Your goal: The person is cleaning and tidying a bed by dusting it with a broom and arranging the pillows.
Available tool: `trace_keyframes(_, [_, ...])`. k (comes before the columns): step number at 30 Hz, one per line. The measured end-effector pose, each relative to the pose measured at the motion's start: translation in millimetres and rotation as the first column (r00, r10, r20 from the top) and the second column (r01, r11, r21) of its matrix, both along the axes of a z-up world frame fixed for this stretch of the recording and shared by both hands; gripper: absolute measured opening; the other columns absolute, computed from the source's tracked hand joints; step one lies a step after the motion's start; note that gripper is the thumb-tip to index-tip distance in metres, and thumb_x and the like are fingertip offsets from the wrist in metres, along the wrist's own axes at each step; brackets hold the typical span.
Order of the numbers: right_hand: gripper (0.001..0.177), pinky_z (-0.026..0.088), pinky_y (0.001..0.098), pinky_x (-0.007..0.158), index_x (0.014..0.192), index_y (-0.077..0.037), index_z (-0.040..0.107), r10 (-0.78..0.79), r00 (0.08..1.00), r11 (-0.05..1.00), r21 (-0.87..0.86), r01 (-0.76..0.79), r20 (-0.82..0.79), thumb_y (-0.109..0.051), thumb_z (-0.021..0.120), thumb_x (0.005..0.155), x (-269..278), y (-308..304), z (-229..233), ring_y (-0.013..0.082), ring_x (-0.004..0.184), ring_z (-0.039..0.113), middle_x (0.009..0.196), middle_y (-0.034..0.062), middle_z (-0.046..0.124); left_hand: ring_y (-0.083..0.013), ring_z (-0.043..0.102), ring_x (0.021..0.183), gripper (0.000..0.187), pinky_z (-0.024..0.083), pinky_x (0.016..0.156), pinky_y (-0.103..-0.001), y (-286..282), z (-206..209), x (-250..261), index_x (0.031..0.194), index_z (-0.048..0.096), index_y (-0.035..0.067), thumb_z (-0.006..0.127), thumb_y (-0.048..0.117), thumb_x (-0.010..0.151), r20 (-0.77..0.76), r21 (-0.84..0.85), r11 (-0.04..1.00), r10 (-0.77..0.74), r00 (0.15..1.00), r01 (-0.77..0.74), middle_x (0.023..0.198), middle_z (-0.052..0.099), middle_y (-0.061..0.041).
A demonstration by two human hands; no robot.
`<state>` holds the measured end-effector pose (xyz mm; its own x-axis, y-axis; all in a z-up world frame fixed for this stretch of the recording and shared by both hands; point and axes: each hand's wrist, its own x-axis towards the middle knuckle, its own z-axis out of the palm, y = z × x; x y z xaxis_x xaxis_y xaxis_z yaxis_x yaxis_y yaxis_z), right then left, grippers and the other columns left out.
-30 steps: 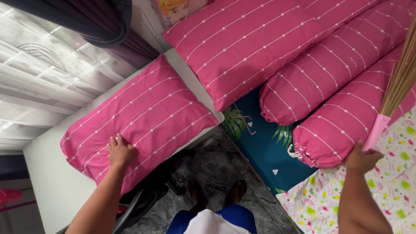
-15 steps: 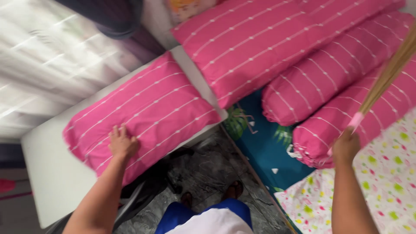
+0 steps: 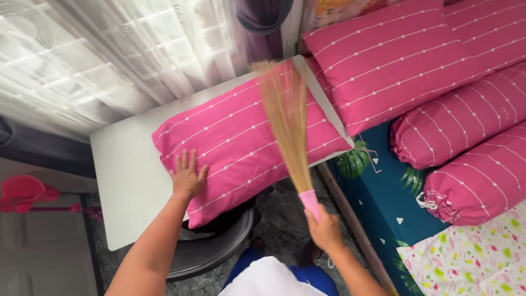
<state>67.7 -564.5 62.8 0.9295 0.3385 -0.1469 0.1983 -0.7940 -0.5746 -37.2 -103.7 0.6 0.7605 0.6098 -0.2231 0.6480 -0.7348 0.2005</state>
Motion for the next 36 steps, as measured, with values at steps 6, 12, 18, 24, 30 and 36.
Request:
trace_keyframes(6, [0.033, 0.056, 0.0544, 0.072, 0.107, -0.008, 0.066, 0.274, 0.938, 0.961, 0.037, -0.273, -0.213, -0.037, 0.068, 0.091, -42, 45, 82, 0.0472, 0.09, 0.069, 0.088, 0.0255, 0.073, -0.0485, 0.035, 0.146, 0.091, 0.032, 0.121, -0.056, 73, -108, -78, 0.157, 0.031, -0.006, 0.039, 0.069, 0.107, 0.158, -0.274, 0.882, 0.434, 0.887, -0.383, 0.154, 0.038, -0.04])
trace_keyframes(12, [0.038, 0.058, 0.0519, 0.067, 0.11, -0.011, 0.065, 0.313, 0.95, 0.944, 0.119, -0.308, -0.025, -0.039, 0.068, 0.085, -26, 10, 81, 0.0453, 0.085, 0.073, 0.085, 0.0237, 0.074, -0.033, 0.067, 0.109, 0.083, 0.051, 0.094, -0.049, 46, -64, -75, 0.147, 0.042, 0.004, 0.047, 0.068, 0.095, -0.251, -0.93, -0.009, 0.745, 0.618, -0.367, 0.125, 0.067, -0.024])
trace_keyframes(18, [0.029, 0.057, 0.0539, 0.067, 0.105, -0.011, 0.068, -0.028, 0.99, 0.996, -0.079, 0.039, 0.141, -0.039, 0.065, 0.099, -9, -2, 27, 0.0465, 0.083, 0.072, 0.085, 0.0239, 0.073, -0.0166, 0.057, 0.071, 0.037, 0.051, 0.063, -0.033, 23, -83, -63, 0.104, 0.066, 0.0, 0.081, 0.031, 0.09, -0.042, -0.969, 0.132, 0.75, 0.66, -0.211, 0.088, 0.062, -0.009])
trace_keyframes(24, [0.032, 0.057, 0.0498, 0.07, 0.112, -0.014, 0.067, 0.39, 0.92, 0.921, 0.009, -0.39, -0.044, -0.036, 0.068, 0.089, -49, 21, 93, 0.0434, 0.088, 0.071, 0.088, 0.0215, 0.075, -0.0155, 0.057, 0.061, 0.018, 0.048, 0.056, -0.034, 20, -77, -75, 0.079, 0.067, -0.002, 0.078, 0.011, 0.086, 0.115, -0.881, 0.369, 0.775, 0.622, -0.298, 0.069, 0.065, -0.007])
trace_keyframes(30, [0.037, 0.059, 0.0489, 0.07, 0.114, -0.011, 0.063, 0.587, 0.773, 0.797, -0.002, -0.604, 0.238, -0.037, 0.068, 0.089, -10, -2, 102, 0.0425, 0.085, 0.072, 0.097, 0.0206, 0.074, -0.0179, 0.061, 0.065, 0.018, 0.05, 0.059, -0.036, 18, -44, -79, 0.077, 0.067, -0.002, 0.074, 0.013, 0.085, 0.163, -0.829, 0.453, 0.757, 0.633, -0.329, 0.073, 0.068, -0.01])
trace_keyframes(36, [0.029, 0.057, 0.053, 0.068, 0.104, -0.014, 0.069, 0.153, 0.966, 0.984, -0.121, -0.13, 0.207, -0.041, 0.069, 0.094, -6, 9, 45, 0.0449, 0.083, 0.072, 0.086, 0.0204, 0.073, -0.0361, 0.062, 0.102, 0.032, 0.05, 0.088, -0.049, -26, 25, -67, 0.103, 0.064, 0.002, 0.076, 0.023, 0.082, 0.447, -0.124, 0.971, 0.238, 0.862, -0.204, 0.105, 0.064, -0.018])
